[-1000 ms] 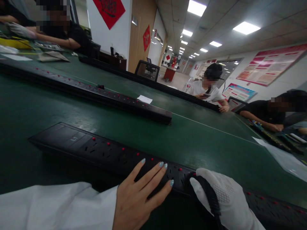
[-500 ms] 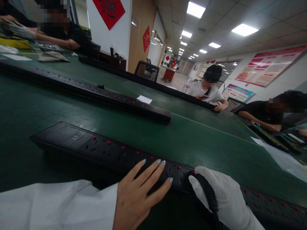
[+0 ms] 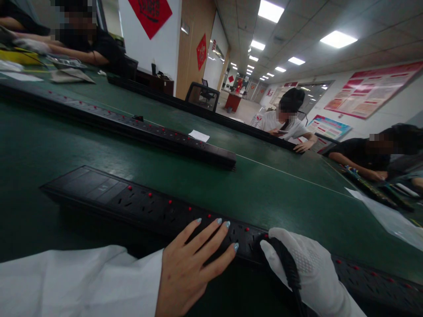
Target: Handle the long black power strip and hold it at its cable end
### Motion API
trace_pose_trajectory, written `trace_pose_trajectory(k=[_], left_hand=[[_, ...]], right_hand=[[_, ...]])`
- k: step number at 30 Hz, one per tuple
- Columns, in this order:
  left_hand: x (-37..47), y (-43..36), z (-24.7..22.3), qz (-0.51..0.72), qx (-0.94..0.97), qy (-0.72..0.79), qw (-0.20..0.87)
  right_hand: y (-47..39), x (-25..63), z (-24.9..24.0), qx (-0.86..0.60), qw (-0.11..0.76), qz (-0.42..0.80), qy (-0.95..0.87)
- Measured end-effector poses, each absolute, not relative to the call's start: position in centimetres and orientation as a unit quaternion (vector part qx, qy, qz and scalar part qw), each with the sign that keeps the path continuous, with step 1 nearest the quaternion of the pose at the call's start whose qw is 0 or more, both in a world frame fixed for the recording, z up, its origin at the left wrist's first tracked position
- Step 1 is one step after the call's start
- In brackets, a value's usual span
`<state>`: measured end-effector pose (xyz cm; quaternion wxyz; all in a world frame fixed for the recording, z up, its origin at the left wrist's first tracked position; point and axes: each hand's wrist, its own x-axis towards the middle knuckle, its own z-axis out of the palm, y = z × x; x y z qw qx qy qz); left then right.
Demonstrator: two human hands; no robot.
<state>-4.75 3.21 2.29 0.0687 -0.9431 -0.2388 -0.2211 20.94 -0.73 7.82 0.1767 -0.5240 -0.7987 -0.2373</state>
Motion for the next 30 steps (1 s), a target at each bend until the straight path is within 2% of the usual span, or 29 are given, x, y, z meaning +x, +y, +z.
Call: trace_pose_trajectory(k=[9, 19, 30], left_hand=[[-4.79, 3.30, 1.85, -0.263, -0.931, -0.250, 0.036], [-4.81, 3.72, 1.95, -0.232, -0.944, -0.219, 0.080], [-4.91, 3.84, 1.94, -0.238, -0.944, -0.217, 0.069]], right_hand=[[-0.66, 20.78, 8.06, -0.537, 0.172, -0.215, -0.797], [-0.84, 21.04, 7.64, -0.535, 0.181, -0.219, -0.795], [-0.81, 21.15, 7.60, -0.535, 0.181, -0.215, -0.797]])
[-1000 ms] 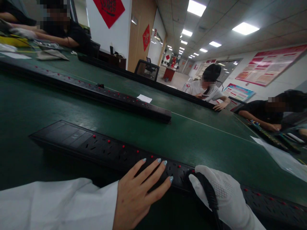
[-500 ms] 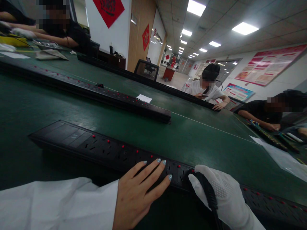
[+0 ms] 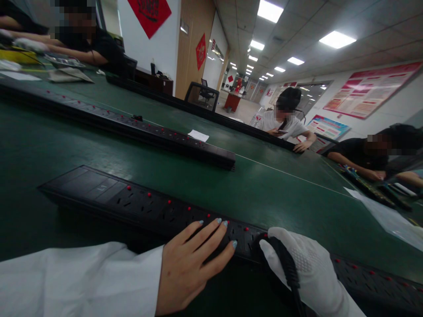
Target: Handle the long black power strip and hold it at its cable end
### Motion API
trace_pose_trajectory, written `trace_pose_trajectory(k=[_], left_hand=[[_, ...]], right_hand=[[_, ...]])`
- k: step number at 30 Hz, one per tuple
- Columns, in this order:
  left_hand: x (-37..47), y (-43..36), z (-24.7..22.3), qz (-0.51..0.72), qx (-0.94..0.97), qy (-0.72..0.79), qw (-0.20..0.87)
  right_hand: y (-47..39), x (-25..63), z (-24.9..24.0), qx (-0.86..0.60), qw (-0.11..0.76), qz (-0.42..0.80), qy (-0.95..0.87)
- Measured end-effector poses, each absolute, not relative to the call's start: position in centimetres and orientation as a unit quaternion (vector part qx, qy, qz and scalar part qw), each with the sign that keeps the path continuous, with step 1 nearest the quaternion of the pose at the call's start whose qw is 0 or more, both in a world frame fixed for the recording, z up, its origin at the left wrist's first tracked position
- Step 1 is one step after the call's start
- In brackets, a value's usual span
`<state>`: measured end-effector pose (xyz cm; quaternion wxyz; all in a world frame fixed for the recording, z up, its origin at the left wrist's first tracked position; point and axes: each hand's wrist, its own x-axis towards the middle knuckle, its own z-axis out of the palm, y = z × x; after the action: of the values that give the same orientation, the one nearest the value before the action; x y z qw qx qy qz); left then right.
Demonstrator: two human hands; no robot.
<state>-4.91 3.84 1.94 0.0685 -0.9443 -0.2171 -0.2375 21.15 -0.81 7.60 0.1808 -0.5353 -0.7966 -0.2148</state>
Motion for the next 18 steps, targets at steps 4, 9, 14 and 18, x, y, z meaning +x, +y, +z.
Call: trace_pose_trajectory(k=[4, 9, 14, 18], left_hand=[[-4.88, 3.79, 2.05, -0.241, -0.943, -0.219, 0.070], [-4.87, 3.79, 1.96, -0.239, -0.944, -0.219, 0.067], [-4.89, 3.75, 2.17, -0.233, -0.945, -0.220, 0.067], [-4.89, 3.85, 2.21, -0.233, -0.946, -0.217, 0.066]], right_hand=[[-0.74, 21.07, 7.58, -0.535, 0.177, -0.221, -0.796], [-0.62, 21.00, 7.57, -0.536, 0.170, -0.223, -0.796], [-0.67, 21.06, 7.66, -0.537, 0.172, -0.217, -0.797], [-0.80, 21.09, 7.74, -0.542, 0.171, -0.202, -0.797]])
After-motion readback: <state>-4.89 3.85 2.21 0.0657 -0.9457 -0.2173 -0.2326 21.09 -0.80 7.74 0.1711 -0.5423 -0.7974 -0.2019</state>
